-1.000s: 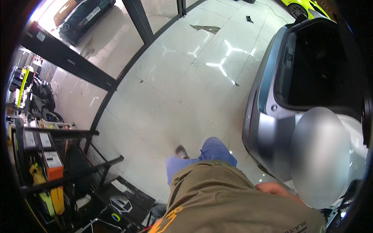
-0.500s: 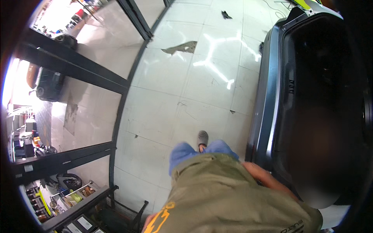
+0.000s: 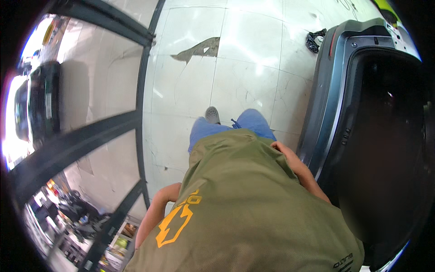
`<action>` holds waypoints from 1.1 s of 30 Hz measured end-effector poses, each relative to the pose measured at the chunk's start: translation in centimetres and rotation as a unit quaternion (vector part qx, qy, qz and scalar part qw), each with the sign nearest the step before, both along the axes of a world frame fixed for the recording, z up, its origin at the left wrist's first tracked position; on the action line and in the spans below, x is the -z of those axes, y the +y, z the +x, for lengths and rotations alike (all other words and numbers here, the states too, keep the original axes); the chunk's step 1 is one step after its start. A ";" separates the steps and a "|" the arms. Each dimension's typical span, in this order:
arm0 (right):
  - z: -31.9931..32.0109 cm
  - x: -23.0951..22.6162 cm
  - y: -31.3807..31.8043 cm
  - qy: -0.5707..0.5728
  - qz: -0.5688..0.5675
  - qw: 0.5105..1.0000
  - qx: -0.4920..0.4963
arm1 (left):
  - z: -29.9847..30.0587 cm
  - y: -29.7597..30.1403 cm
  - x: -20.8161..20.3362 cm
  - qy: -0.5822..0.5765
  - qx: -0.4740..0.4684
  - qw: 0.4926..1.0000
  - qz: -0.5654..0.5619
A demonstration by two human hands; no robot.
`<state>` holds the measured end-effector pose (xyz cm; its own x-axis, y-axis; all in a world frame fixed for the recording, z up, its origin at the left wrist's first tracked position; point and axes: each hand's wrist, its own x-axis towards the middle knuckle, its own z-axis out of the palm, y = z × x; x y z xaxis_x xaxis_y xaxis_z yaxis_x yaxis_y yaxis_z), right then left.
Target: The person removes interior trim panels from a white car using a screwdriver and a plastic pry tool. They detach a lower door panel, then a side panel near the door frame, and finally a long trim piece from the door jamb, placing each removed part on the floor.
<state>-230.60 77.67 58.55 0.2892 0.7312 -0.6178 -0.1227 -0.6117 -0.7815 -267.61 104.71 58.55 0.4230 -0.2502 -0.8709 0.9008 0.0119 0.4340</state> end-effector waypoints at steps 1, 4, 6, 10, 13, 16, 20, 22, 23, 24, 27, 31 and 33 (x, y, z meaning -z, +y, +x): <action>2.2 -1.6 2.2 -0.016 -0.016 1.000 -0.015 | 1.9 2.9 0.9 -0.014 0.028 0.999 0.002; 10.6 -1.8 8.5 -0.067 -0.047 0.995 -0.057 | 12.6 11.8 0.6 -0.103 0.095 0.989 0.039; 16.6 1.5 11.7 -0.094 -0.051 0.991 -0.080 | 22.4 17.9 2.2 -0.053 0.159 0.981 0.095; 32.0 2.3 20.1 -0.195 -0.047 0.975 0.090 | 41.7 28.8 5.5 -0.077 -0.033 0.960 0.267; 44.9 2.2 25.1 -0.351 -0.050 0.934 0.046 | 53.8 33.7 7.3 -0.151 0.025 0.900 0.408; 56.3 -3.4 30.4 -0.369 -0.021 0.925 0.083 | 64.4 38.2 5.6 -0.192 0.086 0.887 0.412; 69.3 -4.8 36.0 -0.373 0.023 0.923 0.092 | 75.0 44.6 6.8 -0.107 -0.112 0.933 0.325; 74.6 -2.1 37.0 -0.391 -0.037 0.918 0.059 | 79.6 48.3 13.1 -0.088 -0.037 0.918 0.384; 76.8 -0.8 37.3 -0.400 -0.089 0.912 0.036 | 82.3 50.2 15.9 -0.090 0.072 0.889 0.443; 78.8 0.7 37.3 -0.372 -0.130 0.919 0.010 | 85.8 50.3 16.6 -0.116 0.159 0.864 0.463; 84.0 3.8 38.1 -0.277 -0.204 0.939 0.006 | 97.3 53.3 16.8 -0.114 0.292 0.876 0.365; 93.9 -1.3 38.4 -0.220 -0.144 0.964 0.038 | 116.0 58.8 18.0 -0.105 0.304 0.878 0.356; 99.2 -0.5 37.2 -0.272 -0.116 0.946 0.135 | 127.7 62.1 20.2 -0.157 0.319 0.858 0.370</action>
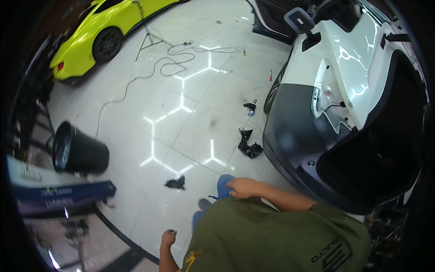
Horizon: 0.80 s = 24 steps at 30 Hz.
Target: The person removes interior trim panels from a white car using a screwdriver and a plastic pry tool. They detach a lower door panel, then a side panel near the door frame, and finally a long trim piece from the door jamb, placing each removed part on the floor.
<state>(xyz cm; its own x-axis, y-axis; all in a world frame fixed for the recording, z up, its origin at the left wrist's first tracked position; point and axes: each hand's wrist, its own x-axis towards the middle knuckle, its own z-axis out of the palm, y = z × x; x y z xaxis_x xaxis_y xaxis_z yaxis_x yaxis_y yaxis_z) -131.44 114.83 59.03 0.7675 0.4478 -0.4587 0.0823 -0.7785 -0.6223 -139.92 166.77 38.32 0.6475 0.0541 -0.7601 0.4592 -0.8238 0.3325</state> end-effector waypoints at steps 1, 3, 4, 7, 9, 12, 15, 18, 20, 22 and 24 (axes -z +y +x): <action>3.4 0.1 -1.2 0.003 0.016 0.998 0.066 | 6.8 0.7 -0.6 0.010 -0.015 1.000 -0.026; 9.3 1.9 -4.4 -0.030 0.010 0.978 0.204 | 20.3 0.4 -1.7 0.010 -0.035 0.998 -0.045; 12.0 3.0 -5.9 -0.045 0.004 0.963 0.264 | 26.4 0.1 -2.5 -0.007 -0.047 0.998 -0.038; 19.0 5.6 -9.8 0.053 -0.157 0.959 0.232 | 41.8 -4.2 -3.7 -0.106 -0.178 0.974 -0.094; 23.4 8.0 -12.2 0.082 -0.151 0.964 0.201 | 49.6 -8.3 -4.3 -0.126 -0.251 0.948 -0.152; 33.2 7.5 -15.2 0.130 -0.131 0.971 0.149 | 56.0 -12.3 -4.5 0.006 -0.148 0.977 -0.154; 43.3 4.2 -19.0 0.049 -0.082 0.964 0.247 | 63.0 -19.7 -6.2 0.131 0.037 0.985 -0.103; 54.4 1.4 -23.4 -0.013 -0.059 0.956 0.287 | 70.2 -24.5 -7.3 0.104 -0.093 0.978 -0.153; 61.0 1.4 -27.0 -0.033 -0.062 0.946 0.316 | 75.7 -26.4 -5.7 0.127 -0.134 0.970 -0.155; 66.7 3.1 -29.3 -0.028 -0.067 0.940 0.333 | 81.6 -24.5 0.0 0.176 -0.111 0.970 -0.126; 73.1 4.9 -32.4 -0.023 -0.092 0.929 0.357 | 88.4 -21.5 6.6 0.230 -0.099 0.962 -0.109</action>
<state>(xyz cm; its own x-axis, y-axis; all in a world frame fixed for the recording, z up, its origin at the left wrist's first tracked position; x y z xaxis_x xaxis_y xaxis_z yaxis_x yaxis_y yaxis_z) -58.38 82.42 54.17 0.8593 -0.2659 -0.4369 -0.4730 -0.7382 -0.4810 -51.53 145.27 31.69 0.2327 -0.0523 -0.9711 0.7398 -0.6387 0.2117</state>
